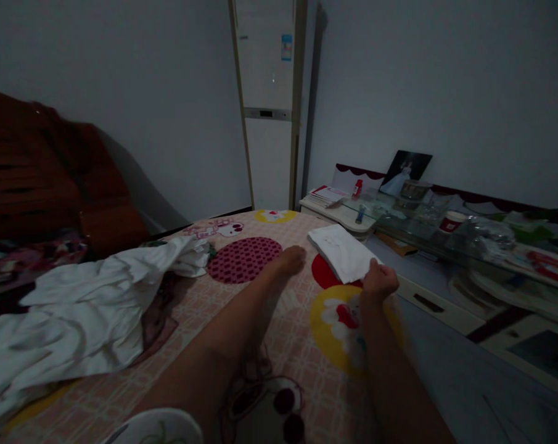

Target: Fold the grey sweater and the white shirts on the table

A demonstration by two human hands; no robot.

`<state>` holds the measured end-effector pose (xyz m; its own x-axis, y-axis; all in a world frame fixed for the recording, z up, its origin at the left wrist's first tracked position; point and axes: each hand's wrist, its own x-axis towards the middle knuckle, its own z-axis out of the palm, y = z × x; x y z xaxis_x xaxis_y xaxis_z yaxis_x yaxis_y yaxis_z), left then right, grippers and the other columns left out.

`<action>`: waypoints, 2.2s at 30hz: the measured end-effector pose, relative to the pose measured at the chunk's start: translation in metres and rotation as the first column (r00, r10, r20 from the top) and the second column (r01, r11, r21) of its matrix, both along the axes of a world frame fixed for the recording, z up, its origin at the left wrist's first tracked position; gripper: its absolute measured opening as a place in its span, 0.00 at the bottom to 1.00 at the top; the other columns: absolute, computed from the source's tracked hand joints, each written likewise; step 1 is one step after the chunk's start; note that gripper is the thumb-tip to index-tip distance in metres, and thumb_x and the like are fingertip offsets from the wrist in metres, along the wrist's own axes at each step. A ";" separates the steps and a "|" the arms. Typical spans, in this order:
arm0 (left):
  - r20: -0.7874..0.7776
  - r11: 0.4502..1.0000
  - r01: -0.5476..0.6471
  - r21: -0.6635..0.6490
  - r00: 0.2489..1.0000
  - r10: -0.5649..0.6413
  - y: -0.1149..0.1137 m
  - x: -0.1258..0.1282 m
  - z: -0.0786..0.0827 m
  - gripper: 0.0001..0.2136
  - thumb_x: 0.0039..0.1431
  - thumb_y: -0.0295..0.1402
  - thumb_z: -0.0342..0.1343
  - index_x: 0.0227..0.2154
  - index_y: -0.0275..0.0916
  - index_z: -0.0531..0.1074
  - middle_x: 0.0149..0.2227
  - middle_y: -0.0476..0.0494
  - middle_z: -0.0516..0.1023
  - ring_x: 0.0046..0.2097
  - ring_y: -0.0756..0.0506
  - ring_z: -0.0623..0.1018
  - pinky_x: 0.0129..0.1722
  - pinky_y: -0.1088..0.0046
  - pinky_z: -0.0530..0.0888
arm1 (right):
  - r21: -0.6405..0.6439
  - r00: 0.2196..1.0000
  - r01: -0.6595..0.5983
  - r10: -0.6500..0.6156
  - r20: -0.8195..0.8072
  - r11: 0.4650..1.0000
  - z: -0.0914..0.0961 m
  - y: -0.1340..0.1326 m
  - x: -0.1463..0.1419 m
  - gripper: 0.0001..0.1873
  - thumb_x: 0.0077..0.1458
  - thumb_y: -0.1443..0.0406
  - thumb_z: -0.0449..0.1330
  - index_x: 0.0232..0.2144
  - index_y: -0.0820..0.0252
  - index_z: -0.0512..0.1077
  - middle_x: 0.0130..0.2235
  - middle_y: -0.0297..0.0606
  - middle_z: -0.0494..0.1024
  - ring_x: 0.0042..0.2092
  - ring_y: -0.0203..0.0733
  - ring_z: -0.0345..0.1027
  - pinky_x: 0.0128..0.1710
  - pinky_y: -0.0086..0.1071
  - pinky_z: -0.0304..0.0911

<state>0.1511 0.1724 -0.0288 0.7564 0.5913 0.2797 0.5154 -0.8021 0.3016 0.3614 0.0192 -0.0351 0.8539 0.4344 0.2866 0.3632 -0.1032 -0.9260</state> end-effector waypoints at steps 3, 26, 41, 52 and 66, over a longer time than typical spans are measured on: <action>-0.041 0.993 -0.100 -0.055 0.994 0.098 -0.020 -0.055 0.001 0.14 0.55 0.29 0.54 0.44 0.36 0.75 0.50 0.33 0.77 0.53 0.38 0.75 0.56 0.61 0.70 | 0.021 0.988 -0.080 0.076 0.137 0.997 0.009 -0.001 -0.032 0.19 0.59 0.52 0.52 0.29 0.58 0.72 0.23 0.37 0.74 0.28 0.42 0.67 0.29 0.32 0.62; 0.183 0.457 -0.864 0.211 0.494 0.850 -0.110 -0.275 0.076 0.17 0.48 0.23 0.53 0.41 0.37 0.78 0.47 0.35 0.79 0.52 0.34 0.74 0.55 0.59 0.64 | -0.789 0.531 -0.145 0.720 0.447 0.597 -0.007 0.027 -0.128 0.19 0.64 0.58 0.51 0.33 0.61 0.78 0.39 0.49 0.81 0.41 0.47 0.76 0.33 0.33 0.59; 0.242 0.389 -0.917 0.086 0.398 0.885 -0.110 -0.255 0.094 0.12 0.61 0.35 0.50 0.36 0.35 0.78 0.42 0.31 0.79 0.50 0.33 0.74 0.50 0.58 0.65 | -0.688 0.598 -0.277 0.680 0.423 0.671 -0.012 0.025 -0.123 0.18 0.62 0.57 0.52 0.26 0.58 0.75 0.31 0.41 0.79 0.33 0.40 0.71 0.29 0.31 0.52; -0.090 0.358 -0.911 0.203 0.347 0.934 -0.107 -0.274 0.094 0.16 0.51 0.24 0.52 0.41 0.37 0.81 0.46 0.33 0.81 0.52 0.34 0.76 0.56 0.57 0.65 | -0.603 0.596 -0.354 0.670 0.443 0.715 -0.018 0.029 -0.115 0.18 0.59 0.58 0.54 0.23 0.60 0.75 0.26 0.40 0.77 0.29 0.39 0.67 0.29 0.31 0.51; -0.258 0.481 -0.863 0.154 0.435 0.863 -0.108 -0.298 0.090 0.22 0.47 0.31 0.64 0.48 0.47 0.77 0.59 0.40 0.73 0.59 0.32 0.71 0.58 0.51 0.63 | -0.561 0.614 -0.440 0.691 0.381 0.701 -0.014 0.027 -0.114 0.18 0.56 0.57 0.55 0.18 0.59 0.70 0.23 0.38 0.73 0.27 0.38 0.64 0.29 0.31 0.50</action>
<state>-0.1471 0.0642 0.0609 -0.1099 0.9806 0.1624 0.9939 0.1062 0.0313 0.2475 0.0464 -0.0495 0.1453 0.9452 0.2923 0.8752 0.0150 -0.4835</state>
